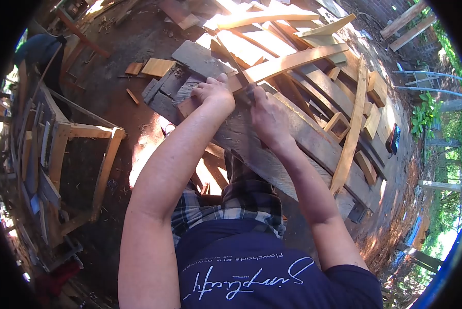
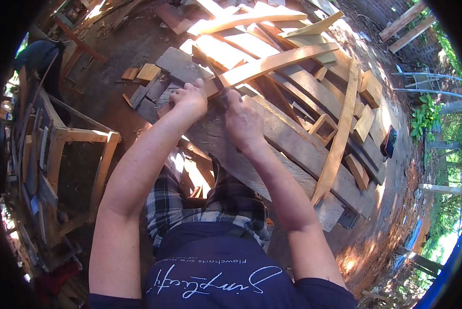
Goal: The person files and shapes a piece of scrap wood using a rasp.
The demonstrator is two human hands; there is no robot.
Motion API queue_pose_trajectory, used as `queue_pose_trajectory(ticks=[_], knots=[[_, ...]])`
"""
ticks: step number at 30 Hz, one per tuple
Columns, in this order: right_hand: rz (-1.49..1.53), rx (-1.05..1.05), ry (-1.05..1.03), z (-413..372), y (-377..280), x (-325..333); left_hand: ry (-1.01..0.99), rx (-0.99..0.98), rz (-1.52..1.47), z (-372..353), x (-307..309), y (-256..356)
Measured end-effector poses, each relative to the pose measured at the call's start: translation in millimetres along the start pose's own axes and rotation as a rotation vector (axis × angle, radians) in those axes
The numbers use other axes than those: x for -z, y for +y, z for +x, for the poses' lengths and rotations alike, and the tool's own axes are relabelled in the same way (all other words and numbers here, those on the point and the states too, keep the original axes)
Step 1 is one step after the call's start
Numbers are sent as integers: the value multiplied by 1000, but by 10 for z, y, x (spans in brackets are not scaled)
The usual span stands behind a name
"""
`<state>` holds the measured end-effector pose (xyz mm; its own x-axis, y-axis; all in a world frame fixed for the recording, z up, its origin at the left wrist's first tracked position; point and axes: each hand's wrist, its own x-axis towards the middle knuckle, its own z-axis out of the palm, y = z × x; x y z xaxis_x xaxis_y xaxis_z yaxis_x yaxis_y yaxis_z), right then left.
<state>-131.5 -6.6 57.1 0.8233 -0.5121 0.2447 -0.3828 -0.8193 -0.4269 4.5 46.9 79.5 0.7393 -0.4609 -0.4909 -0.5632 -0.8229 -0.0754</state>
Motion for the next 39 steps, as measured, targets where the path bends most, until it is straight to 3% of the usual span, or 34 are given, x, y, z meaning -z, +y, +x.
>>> queue_pose_trajectory(ticks=[6, 11, 17, 24, 32, 39], knots=[[9, -40, -87, -436, -19, 193, 15, -5, 28, 17, -62, 4], [-12, -133, -164, -12, -52, 19, 28, -18, 19, 12, -41, 0], [3, -85, -65, -600, 150, 192, 34, -6, 27, 18, -69, 12], [197, -211, 47, -729, 250, 132, 132, -15, 63, -34, -158, 34], [252, -196, 132, -764, 263, 149, 401, -19, 148, -101, -358, 15], [314, -206, 190, -770, 289, 142, 507, -263, 44, -217, -358, -205]])
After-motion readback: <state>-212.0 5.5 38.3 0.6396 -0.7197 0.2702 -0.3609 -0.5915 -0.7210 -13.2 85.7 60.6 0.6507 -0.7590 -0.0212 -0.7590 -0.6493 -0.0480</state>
